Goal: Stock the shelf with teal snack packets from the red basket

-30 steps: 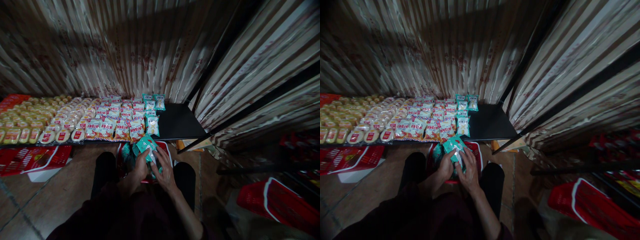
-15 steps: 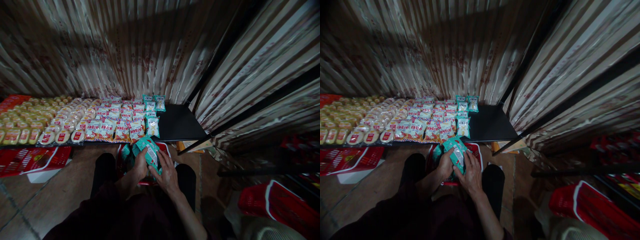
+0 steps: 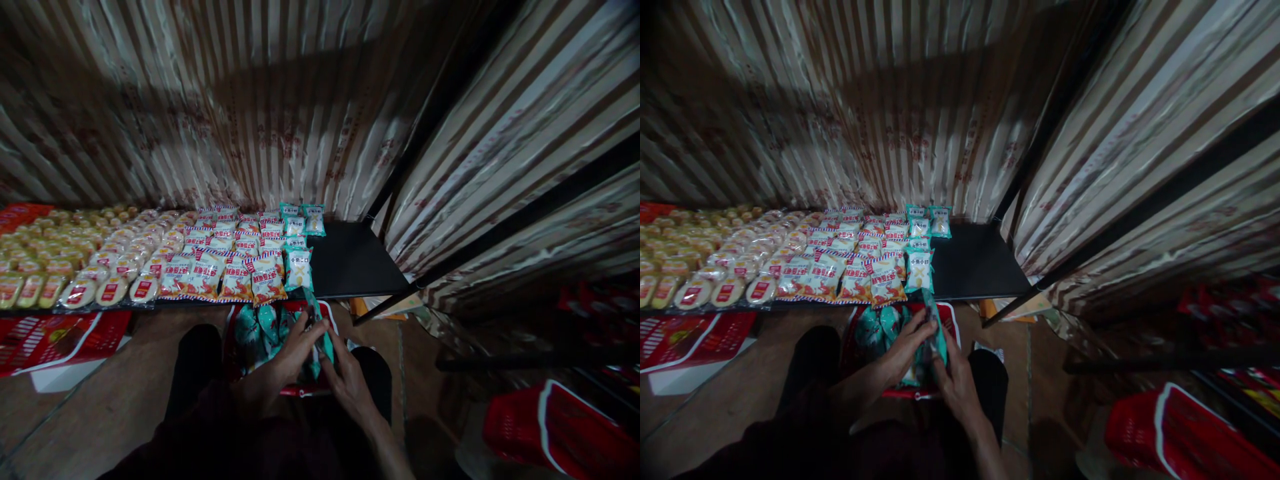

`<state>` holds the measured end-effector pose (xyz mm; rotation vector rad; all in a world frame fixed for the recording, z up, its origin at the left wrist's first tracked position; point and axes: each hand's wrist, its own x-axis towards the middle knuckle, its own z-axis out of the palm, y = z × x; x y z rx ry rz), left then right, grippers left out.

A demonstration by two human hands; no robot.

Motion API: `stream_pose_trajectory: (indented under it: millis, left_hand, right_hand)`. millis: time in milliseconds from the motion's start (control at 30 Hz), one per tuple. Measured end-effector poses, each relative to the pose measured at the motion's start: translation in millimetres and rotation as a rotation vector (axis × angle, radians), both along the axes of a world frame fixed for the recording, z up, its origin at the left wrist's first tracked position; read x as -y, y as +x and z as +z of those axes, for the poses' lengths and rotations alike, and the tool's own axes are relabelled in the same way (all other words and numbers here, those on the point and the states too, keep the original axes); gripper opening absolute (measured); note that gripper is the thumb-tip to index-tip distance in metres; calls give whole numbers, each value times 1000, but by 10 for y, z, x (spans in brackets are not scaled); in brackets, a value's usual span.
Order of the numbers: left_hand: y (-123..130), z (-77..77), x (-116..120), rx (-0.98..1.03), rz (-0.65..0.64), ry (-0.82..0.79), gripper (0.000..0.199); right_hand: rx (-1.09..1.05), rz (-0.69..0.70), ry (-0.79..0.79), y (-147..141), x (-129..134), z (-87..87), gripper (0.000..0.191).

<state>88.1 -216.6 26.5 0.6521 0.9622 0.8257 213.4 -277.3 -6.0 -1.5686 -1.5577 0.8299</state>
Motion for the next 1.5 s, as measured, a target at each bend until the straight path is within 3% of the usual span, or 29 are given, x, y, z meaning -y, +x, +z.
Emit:
stream_pose_trajectory:
  millis: [167, 367, 600, 1067, 1333, 1500]
  left_hand:
    - [69, -11, -51, -78, -101, 145, 56]
    - [265, -130, -165, -249, -51, 297, 55]
    - [450, -95, -416, -421, -7, 431, 53]
    - [721, -126, -840, -366, 125, 386, 51]
    - [923, -34, -1104, -510, 36, 395, 60]
    - [1054, -8, -1347, -493, 26, 400, 60]
  right_hand:
    - [-396, -258, -122, 222, -43, 6, 55]
    - [-649, -473, -162, 400, -202, -85, 58]
    - [-570, -478, -63, 532, -569, -48, 67]
    - [-472, -523, 34, 822, -1169, -367, 63]
    - [-417, -525, 96, 948, -1560, -406, 55]
    - [-370, -536, 93, 1068, -1899, -427, 61]
